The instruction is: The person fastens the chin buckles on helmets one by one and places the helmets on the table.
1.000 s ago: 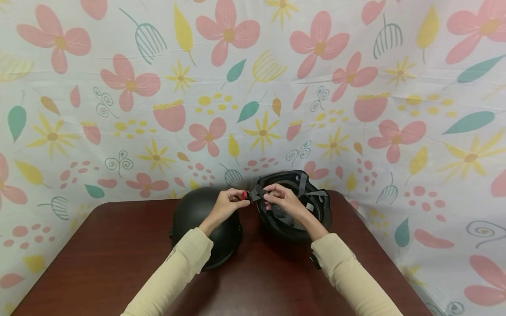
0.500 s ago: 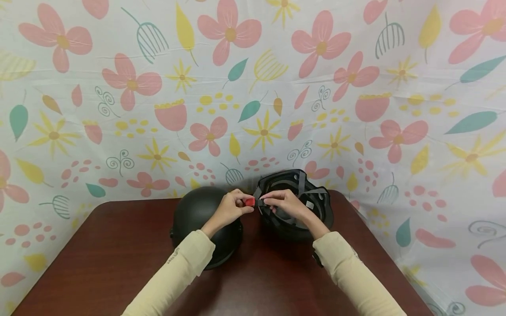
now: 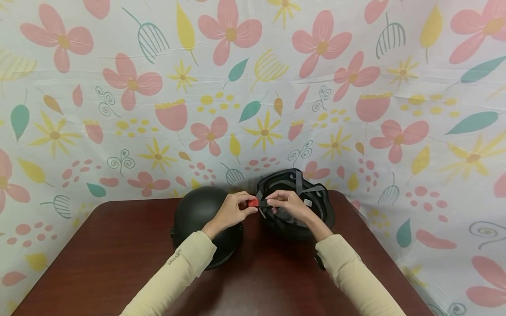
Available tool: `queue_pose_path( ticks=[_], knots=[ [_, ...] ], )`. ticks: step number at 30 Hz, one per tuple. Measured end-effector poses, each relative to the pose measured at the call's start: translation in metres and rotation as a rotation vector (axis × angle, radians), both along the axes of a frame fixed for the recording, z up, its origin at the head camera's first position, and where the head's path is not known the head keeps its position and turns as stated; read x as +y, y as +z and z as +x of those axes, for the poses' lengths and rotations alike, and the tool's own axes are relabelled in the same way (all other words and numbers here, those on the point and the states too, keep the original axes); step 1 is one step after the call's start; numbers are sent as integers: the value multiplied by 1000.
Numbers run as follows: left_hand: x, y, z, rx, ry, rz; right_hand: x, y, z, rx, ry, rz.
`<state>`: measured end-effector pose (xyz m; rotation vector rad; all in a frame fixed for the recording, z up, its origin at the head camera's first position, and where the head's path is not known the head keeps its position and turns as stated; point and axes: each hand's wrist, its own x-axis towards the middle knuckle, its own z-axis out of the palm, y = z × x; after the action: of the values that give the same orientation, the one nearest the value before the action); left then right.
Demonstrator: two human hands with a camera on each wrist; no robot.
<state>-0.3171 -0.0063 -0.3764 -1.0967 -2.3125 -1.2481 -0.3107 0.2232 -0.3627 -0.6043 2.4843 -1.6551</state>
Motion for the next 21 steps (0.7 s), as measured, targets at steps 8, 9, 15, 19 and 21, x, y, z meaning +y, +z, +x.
queue_pose_path(
  ticks=[8, 9, 15, 19, 21],
  knots=[
    [10, 2, 3, 97, 39, -30, -7, 3, 5, -5, -51, -48],
    [11, 2, 4, 102, 39, -32, -9, 4, 5, -1, -56, -48],
    [16, -4, 5, 104, 64, 13, -13, 4, 7, -4, -64, -42],
    [17, -7, 4, 106, 61, 3, -11, 1, 7, -5, -78, -31],
    [16, -7, 4, 90, 59, 5, -11, 0, 7, -5, -82, -26]
  ],
)
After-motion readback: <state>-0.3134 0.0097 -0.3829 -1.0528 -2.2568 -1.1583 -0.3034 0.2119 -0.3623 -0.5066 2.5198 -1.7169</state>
